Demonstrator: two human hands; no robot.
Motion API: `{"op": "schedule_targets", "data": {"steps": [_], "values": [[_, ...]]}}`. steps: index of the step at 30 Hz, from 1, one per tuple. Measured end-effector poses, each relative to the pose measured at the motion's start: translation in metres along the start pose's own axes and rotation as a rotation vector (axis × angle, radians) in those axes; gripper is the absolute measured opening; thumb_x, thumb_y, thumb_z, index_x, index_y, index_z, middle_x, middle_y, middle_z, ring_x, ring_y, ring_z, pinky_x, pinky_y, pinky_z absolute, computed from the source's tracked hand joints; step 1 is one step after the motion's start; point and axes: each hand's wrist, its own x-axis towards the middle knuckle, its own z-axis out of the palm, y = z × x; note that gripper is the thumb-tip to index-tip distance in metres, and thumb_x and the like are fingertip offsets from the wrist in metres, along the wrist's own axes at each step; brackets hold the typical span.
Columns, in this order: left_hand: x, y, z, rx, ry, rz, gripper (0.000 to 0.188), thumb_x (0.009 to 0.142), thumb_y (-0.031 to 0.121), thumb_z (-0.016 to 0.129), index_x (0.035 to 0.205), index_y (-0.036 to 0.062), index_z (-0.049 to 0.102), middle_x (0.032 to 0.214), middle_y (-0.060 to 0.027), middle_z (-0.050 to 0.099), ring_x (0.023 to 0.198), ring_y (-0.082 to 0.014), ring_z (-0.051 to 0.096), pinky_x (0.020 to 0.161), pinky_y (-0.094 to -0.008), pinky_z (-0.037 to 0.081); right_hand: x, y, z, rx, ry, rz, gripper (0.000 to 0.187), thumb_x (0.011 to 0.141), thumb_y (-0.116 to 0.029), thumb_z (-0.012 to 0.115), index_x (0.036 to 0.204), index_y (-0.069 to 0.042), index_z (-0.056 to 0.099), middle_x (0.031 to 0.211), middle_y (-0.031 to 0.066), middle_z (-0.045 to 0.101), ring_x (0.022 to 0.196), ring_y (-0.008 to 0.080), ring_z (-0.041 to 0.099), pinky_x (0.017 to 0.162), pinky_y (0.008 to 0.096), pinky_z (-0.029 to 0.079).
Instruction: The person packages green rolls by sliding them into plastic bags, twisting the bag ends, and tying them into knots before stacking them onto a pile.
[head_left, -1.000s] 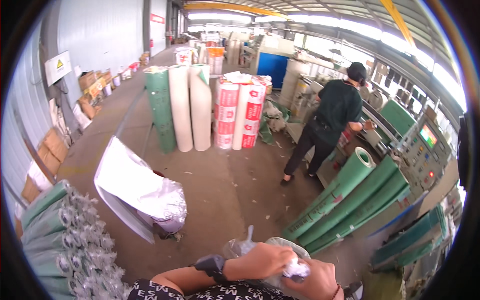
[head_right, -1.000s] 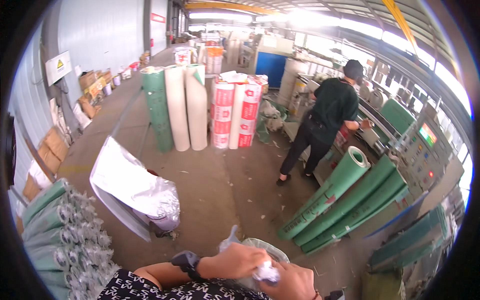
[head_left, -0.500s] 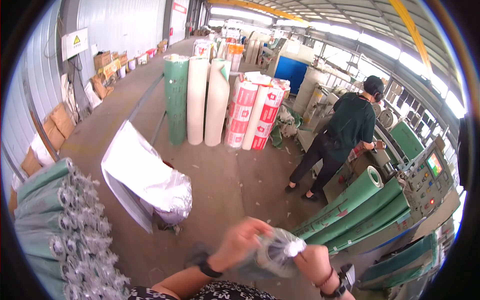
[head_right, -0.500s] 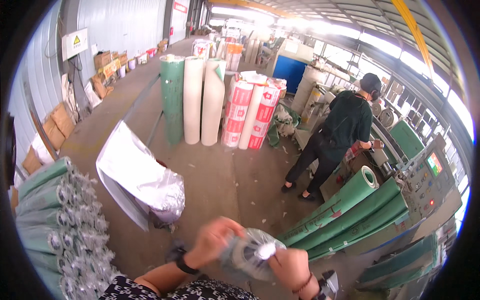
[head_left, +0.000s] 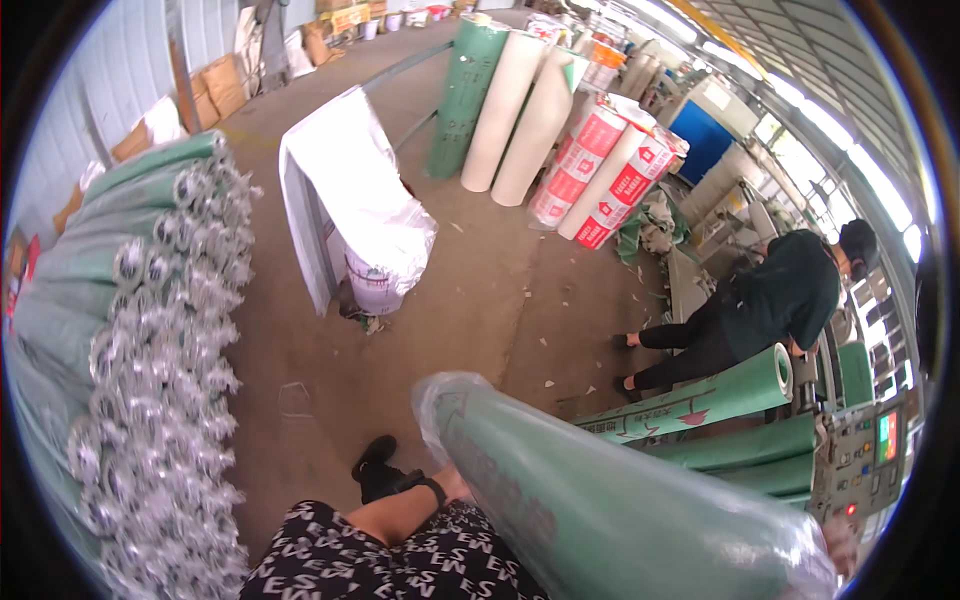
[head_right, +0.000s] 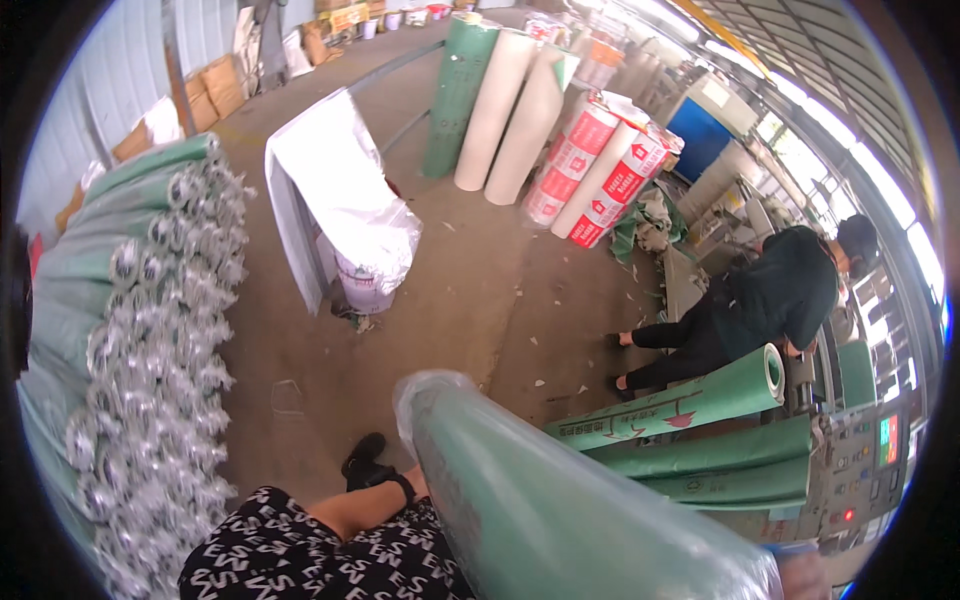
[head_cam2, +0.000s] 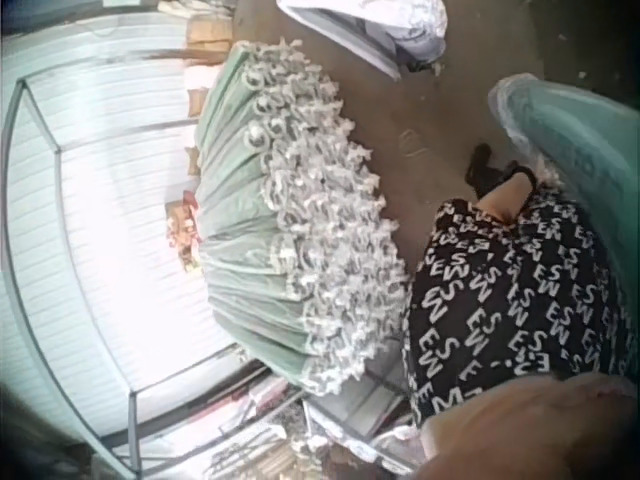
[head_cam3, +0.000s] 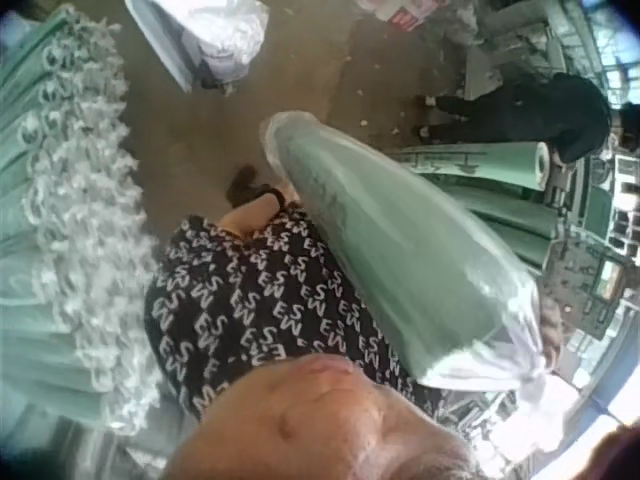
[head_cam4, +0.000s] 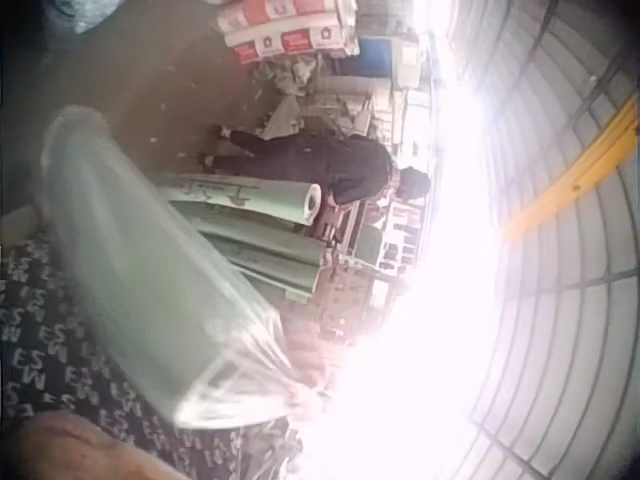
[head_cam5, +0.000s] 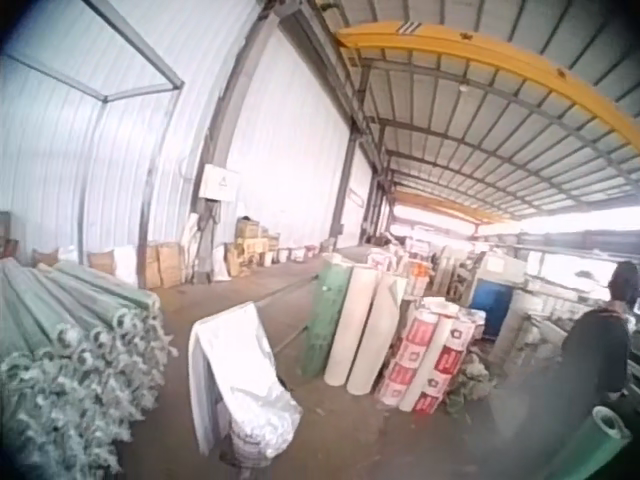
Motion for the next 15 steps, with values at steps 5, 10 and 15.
{"op": "schedule_targets", "data": {"steps": [5,10,15], "values": [[0.029,-0.019,0.059,-0.014,0.069,0.335,0.064,0.098,0.059,0.032,0.129,0.0065,0.049,0.118,-0.0126,0.061,0.093,-0.0202,0.061,0.081,-0.0326,0.05,-0.019,0.076,0.036,0.005,0.378,-0.055,0.06,0.083,-0.019,0.068,0.136,-0.001,0.046,0.113,0.0181,0.062,0.105,0.0344,0.06,0.091,0.0423,0.047],[0.036,0.001,0.062,0.055,0.042,0.548,0.059,0.098,0.055,0.037,0.132,0.0081,0.046,0.127,-0.0058,0.057,0.11,-0.0232,0.057,0.092,-0.0378,0.05,-0.003,0.117,0.077,0.147,0.451,-0.12,0.059,0.085,-0.023,0.066,0.136,-0.002,0.046,0.117,0.0177,0.06,0.107,0.0335,0.058,0.092,0.0427,0.046],[-0.046,0.057,0.086,-0.225,0.275,0.66,0.041,0.1,0.039,0.045,0.128,0.0095,0.052,0.122,-0.0055,0.06,0.106,-0.0197,0.06,0.087,-0.036,0.052,0.024,0.117,0.126,0.364,0.343,-0.17,0.058,0.087,-0.027,0.064,0.137,-0.003,0.045,0.121,0.0173,0.058,0.11,0.0326,0.057,0.094,0.0431,0.045]]}}
